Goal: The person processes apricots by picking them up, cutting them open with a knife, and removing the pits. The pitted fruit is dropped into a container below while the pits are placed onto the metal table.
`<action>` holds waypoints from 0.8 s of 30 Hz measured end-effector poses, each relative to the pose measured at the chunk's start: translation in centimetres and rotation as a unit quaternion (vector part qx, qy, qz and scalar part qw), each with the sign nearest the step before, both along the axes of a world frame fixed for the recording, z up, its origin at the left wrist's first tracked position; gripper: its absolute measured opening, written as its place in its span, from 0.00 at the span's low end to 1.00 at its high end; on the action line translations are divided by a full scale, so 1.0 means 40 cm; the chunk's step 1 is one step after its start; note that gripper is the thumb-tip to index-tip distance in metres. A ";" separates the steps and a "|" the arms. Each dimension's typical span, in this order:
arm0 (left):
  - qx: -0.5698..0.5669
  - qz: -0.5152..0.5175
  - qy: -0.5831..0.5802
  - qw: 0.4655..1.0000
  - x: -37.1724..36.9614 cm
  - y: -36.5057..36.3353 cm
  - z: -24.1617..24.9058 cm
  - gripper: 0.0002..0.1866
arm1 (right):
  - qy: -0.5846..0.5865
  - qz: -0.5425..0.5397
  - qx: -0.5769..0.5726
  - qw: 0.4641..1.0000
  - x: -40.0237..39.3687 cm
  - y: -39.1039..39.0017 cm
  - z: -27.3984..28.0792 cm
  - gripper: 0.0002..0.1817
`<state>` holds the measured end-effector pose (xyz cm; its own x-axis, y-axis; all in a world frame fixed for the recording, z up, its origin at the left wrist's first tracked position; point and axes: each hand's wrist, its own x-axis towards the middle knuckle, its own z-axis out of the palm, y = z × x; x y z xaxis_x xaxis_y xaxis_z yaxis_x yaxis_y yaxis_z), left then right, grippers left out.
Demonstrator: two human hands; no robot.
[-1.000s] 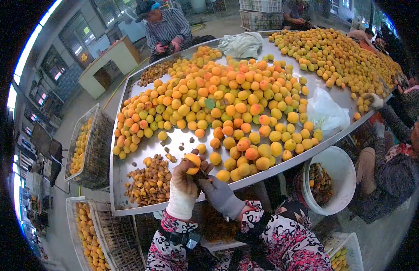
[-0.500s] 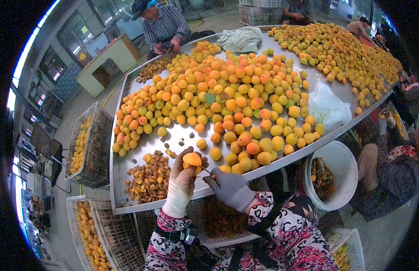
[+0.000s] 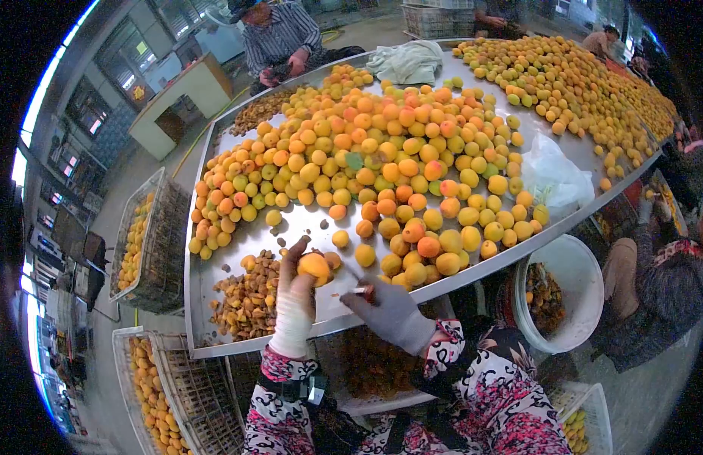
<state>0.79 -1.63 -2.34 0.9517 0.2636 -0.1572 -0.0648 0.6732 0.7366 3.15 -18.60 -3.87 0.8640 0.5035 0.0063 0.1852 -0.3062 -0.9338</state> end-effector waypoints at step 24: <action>0.127 -0.056 0.103 0.985 -0.076 -0.099 -0.030 0.17 | 0.141 -0.024 0.111 0.984 -0.036 0.020 -0.018 0.24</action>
